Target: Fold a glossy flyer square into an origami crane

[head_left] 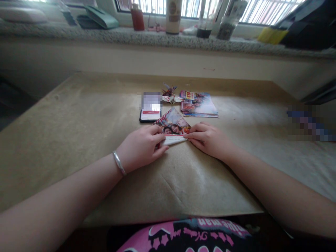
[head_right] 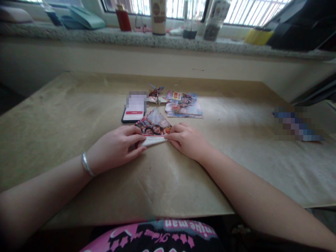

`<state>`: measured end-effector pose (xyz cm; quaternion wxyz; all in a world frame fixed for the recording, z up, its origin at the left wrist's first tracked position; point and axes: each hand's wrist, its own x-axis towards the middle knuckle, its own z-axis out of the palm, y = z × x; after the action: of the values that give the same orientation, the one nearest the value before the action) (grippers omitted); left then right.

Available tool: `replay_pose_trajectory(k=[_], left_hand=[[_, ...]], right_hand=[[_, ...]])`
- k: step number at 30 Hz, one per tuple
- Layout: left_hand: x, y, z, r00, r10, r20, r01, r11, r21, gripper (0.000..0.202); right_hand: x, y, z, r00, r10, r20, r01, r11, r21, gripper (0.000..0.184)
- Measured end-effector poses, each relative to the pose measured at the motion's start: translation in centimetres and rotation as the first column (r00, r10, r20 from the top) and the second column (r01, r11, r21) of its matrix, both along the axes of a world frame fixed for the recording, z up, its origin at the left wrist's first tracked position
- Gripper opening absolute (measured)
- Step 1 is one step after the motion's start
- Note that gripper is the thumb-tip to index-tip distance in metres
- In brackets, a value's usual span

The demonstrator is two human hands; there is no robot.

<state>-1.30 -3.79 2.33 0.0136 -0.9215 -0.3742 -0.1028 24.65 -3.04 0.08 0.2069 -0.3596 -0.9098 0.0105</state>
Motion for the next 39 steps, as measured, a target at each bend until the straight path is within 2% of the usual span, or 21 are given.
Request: replay_pose_trajectory(k=[4,10,12,18,28,32,39], left_hand=[[0.0,-0.4,0.2,0.989,-0.002,-0.150,0.012,0.997,0.070,0.029],[0.3,-0.1,-0.2,0.980,0.018,-0.199,0.008,0.992,0.127,0.028],[0.3,0.0,-0.3,0.980,0.018,-0.197,0.011,0.990,0.143,0.028],[0.1,0.0,-0.5,0.985,-0.078,-0.152,0.102,0.983,0.155,0.026],[0.1,-0.3,-0.4,0.977,-0.056,-0.207,0.093,0.980,0.174,0.022],[0.2,0.1,-0.5,0.984,-0.052,-0.173,0.084,0.978,0.189,0.022],[0.2,0.0,-0.9,0.985,-0.046,-0.169,0.081,0.975,0.205,0.022]], right_hand=[[0.0,0.0,0.0,1.000,-0.009,0.020,0.009,1.000,-0.003,0.026],[0.0,0.1,-0.1,0.999,-0.009,0.032,0.008,0.999,0.043,0.026],[0.0,0.1,-0.1,0.999,-0.004,0.039,0.002,0.998,0.056,0.026],[0.0,0.0,-0.1,0.999,-0.003,0.049,0.000,0.999,0.051,0.026],[0.1,0.0,-0.1,0.997,-0.009,0.072,0.003,0.997,0.080,0.027],[0.0,-0.1,-0.1,0.996,-0.052,0.075,0.045,0.995,0.094,0.028],[0.0,-0.2,0.1,0.994,-0.051,0.100,0.044,0.996,0.074,0.028]])
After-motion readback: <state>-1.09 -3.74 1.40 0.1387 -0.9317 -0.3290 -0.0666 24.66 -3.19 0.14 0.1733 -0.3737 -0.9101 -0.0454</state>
